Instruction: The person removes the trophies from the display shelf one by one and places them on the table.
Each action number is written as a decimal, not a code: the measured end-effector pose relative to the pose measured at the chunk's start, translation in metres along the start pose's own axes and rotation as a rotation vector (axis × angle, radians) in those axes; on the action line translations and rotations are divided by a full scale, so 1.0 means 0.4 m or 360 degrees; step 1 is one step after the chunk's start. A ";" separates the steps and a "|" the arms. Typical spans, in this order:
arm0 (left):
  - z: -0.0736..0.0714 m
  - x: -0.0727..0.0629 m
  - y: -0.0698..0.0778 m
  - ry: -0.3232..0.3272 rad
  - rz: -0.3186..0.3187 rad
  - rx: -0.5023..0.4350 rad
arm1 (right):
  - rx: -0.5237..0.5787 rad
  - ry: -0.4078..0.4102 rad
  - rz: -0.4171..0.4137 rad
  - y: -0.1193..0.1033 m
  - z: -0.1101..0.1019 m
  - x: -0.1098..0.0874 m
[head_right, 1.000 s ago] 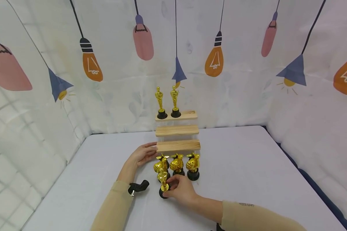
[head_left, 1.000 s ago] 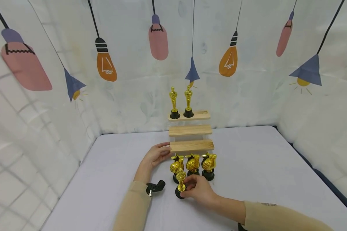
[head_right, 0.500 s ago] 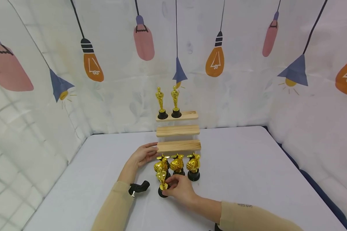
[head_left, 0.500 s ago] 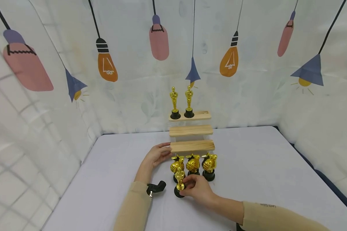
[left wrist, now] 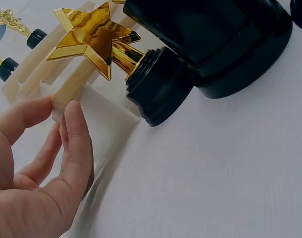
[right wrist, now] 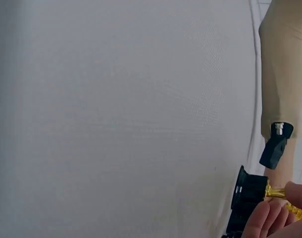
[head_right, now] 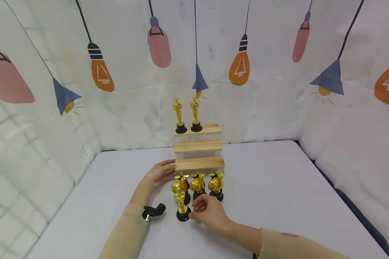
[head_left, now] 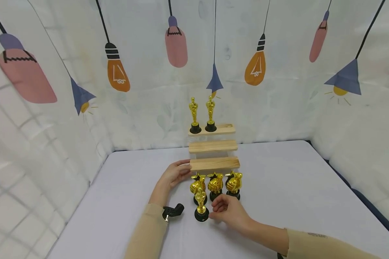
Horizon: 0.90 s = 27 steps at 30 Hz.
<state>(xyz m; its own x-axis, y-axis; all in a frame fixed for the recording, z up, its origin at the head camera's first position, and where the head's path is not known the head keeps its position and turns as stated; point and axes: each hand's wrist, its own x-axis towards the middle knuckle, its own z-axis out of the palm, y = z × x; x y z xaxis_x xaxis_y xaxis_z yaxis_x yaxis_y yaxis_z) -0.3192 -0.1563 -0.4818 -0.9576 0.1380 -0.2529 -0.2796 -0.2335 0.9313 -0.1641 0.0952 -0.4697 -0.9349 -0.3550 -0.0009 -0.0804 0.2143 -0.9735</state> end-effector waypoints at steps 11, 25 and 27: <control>-0.002 -0.001 0.004 -0.0077 0.0051 0.0066 | -0.0029 -0.0267 -0.0183 -0.063 -0.055 -0.046; -0.017 0.001 0.024 -0.0176 0.0006 0.0123 | 0.0108 -0.0341 -0.0237 -0.157 -0.126 -0.021; -0.017 0.004 0.024 -0.0192 0.0011 0.0146 | 0.0087 -0.0325 -0.0236 -0.163 -0.134 -0.017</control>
<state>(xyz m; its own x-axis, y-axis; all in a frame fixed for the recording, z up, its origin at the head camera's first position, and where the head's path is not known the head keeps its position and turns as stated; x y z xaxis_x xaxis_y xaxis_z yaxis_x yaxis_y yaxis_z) -0.3239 -0.1649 -0.4749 -0.9427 0.2527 -0.2180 -0.2600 -0.1464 0.9544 -0.1712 0.1326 -0.3940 -0.8247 -0.5564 0.1017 -0.1872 0.0989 -0.9773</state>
